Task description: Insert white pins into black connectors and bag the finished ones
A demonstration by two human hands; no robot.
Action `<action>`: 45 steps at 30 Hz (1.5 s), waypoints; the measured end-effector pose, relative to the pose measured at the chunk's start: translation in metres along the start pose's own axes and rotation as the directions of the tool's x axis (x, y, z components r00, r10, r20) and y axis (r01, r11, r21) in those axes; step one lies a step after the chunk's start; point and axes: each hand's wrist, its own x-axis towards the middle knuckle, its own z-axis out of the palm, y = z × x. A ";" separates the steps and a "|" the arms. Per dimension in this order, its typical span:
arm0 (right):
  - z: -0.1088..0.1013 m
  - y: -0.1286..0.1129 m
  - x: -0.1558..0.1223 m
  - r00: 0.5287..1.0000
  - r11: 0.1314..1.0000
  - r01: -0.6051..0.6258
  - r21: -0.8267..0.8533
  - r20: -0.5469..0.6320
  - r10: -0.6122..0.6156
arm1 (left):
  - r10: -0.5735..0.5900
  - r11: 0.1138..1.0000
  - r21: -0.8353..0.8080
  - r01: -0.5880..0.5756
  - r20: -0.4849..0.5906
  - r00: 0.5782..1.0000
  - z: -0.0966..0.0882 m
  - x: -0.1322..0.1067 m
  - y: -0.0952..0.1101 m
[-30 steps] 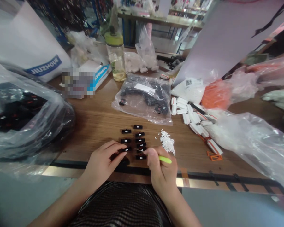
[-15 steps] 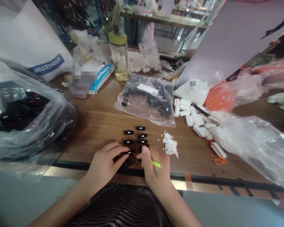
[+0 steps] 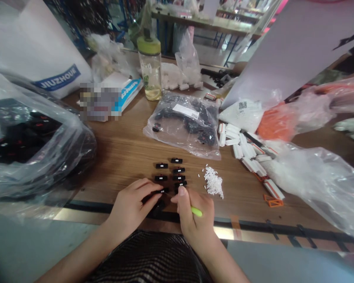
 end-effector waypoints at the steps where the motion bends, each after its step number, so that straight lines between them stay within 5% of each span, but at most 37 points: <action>1: 0.000 0.000 -0.001 1.000 1.000 -0.001 0.000 0.002 0.001 | -0.004 1.000 0.001 0.004 0.005 1.000 0.000 0.000 0.000; 45: 0.005 0.000 -0.004 0.999 1.000 0.001 0.002 0.032 -0.001 | -0.003 1.000 0.004 0.003 0.002 1.000 0.001 0.000 -0.001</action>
